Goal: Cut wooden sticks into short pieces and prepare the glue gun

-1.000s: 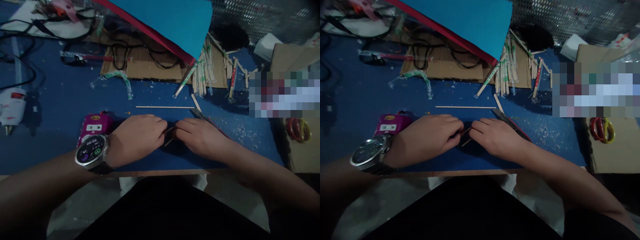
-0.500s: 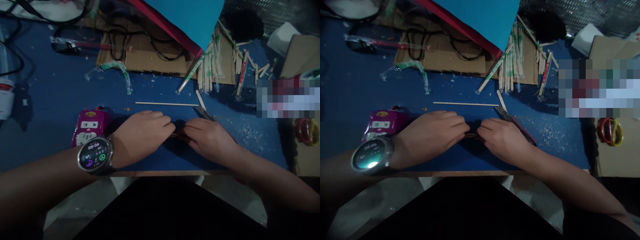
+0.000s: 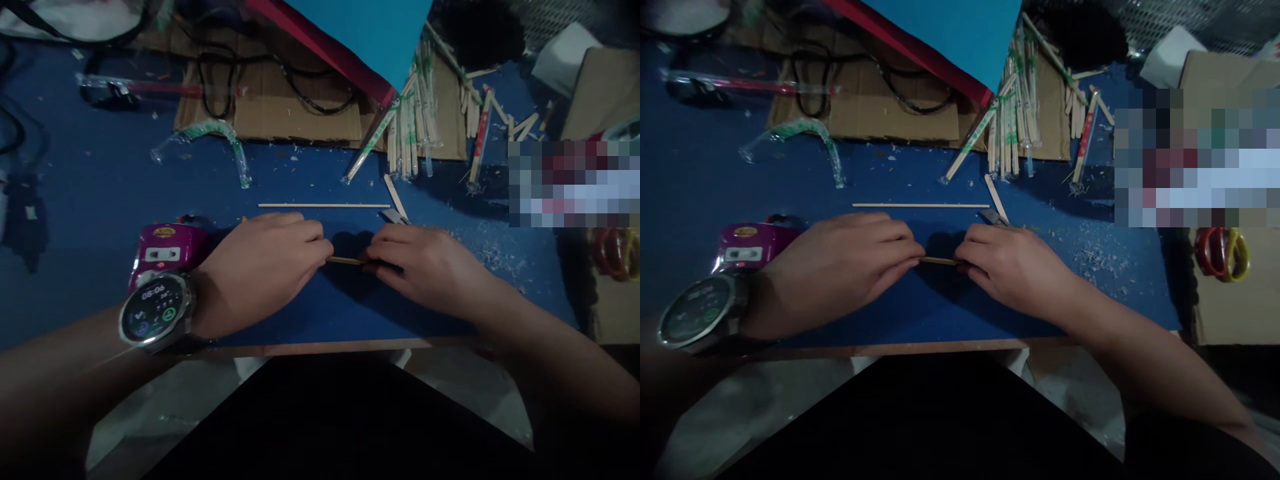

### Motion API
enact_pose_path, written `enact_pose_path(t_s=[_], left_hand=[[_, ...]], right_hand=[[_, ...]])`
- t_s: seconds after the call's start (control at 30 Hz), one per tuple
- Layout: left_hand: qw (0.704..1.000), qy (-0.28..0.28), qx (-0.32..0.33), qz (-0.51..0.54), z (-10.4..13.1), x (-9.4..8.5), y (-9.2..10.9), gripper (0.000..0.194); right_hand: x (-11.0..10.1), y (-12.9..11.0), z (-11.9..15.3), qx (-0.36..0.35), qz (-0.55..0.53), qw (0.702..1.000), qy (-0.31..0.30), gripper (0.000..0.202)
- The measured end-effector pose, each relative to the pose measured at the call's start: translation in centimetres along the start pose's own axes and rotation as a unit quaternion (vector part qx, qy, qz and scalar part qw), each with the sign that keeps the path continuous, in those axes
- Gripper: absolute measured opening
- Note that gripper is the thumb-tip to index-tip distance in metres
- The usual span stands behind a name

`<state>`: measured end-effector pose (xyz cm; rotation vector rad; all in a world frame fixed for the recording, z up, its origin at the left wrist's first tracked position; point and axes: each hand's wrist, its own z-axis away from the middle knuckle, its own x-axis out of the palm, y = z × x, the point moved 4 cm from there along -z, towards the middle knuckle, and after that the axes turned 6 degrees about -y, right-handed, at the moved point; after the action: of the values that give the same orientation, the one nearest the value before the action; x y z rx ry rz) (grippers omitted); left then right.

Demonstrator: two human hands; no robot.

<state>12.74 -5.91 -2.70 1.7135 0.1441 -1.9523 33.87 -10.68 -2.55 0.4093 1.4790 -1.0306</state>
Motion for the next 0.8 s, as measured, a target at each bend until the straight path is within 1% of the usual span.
enact_pose_path(t_s=[0.1, 0.2, 0.33, 0.53, 0.67, 0.8], left_hand=[[1.0, 0.0, -0.014, -0.016, 0.08, -0.11, -0.15, 0.03], [0.999, -0.011, -0.027, -0.02, 0.19, -0.22, -0.19, 0.031], [0.999, -0.019, -0.029, -0.014, 0.14, -0.26, -0.23, 0.032], [1.0, -0.018, -0.02, -0.014, -0.15, -0.14, 0.04, 0.034], [1.0, -0.006, -0.007, -0.009, -0.12, -0.16, 0.28, 0.031], [1.0, 0.003, -0.003, -0.004, -0.06, -0.08, 0.27, 0.029]], right_hand=[[-0.04, 0.18, 0.03, 0.001, -0.002, 1.0, 0.009, 0.017], [0.05, 0.28, 0.1, 0.007, -0.006, 1.0, 0.004, 0.017], [0.23, 0.08, 0.02, 0.015, -0.018, 1.0, -0.002, 0.014], [0.62, -0.32, -0.17, 0.012, -0.022, 1.0, 0.0, 0.015], [0.73, -0.25, -0.23, 0.024, -0.032, 0.999, 0.004, 0.016], [0.75, -0.33, -0.29, 0.019, -0.038, 0.999, 0.008, 0.018]])
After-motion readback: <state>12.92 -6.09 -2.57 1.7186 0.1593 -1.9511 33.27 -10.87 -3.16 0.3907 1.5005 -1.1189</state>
